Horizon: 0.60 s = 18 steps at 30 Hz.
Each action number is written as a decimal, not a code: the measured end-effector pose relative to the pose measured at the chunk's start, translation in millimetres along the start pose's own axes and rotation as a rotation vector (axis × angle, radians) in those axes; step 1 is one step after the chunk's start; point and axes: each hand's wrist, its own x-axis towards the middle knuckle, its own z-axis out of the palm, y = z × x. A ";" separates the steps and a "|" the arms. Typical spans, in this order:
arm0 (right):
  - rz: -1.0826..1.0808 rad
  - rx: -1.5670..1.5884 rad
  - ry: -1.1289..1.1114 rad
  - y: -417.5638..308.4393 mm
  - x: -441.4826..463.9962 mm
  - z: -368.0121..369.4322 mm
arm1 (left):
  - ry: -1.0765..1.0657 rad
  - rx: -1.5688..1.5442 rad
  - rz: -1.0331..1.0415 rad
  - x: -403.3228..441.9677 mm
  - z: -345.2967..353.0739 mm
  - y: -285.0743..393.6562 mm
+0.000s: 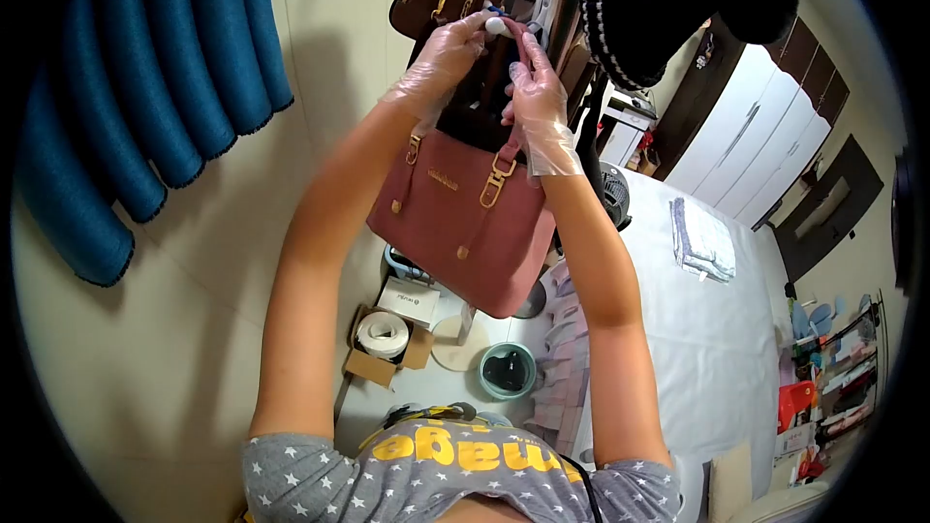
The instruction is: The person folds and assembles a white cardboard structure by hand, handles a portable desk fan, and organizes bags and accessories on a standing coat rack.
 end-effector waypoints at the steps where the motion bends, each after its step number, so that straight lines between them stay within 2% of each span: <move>1: -0.043 -0.029 0.013 3.5 -1.1 0.8 | -0.001 0.001 -0.005 -2.4 2.3 -4.5; 3: -0.206 -0.197 0.047 9.9 -2.9 0.5 | 0.114 0.386 0.121 -7.0 7.5 -7.4; 5: -0.450 -0.472 0.086 11.2 -4.5 -2.3 | 0.121 0.382 0.056 -21.1 12.8 -11.1; 7: -0.396 -0.532 0.068 8.3 -12.6 -9.6 | 0.238 0.545 0.469 -33.9 10.9 -15.3; 9: -0.310 -0.603 0.054 -4.7 -35.8 -18.1 | 0.183 0.543 0.449 -59.2 0.0 -3.0; 11: -0.558 -0.804 0.151 -7.3 -63.7 -33.7 | 0.112 0.625 0.389 -86.5 -11.3 11.0; 13: -0.576 -0.909 0.284 -10.7 -102.7 -46.1 | 0.123 0.667 0.311 -114.6 -19.6 21.7; 16: -0.438 -0.927 0.425 16.2 -137.0 -63.0 | 0.106 0.700 0.156 -151.7 -26.2 33.1; 18: -0.294 -0.798 0.390 37.3 -142.8 -68.2 | 0.071 0.694 0.084 -166.8 -24.5 43.6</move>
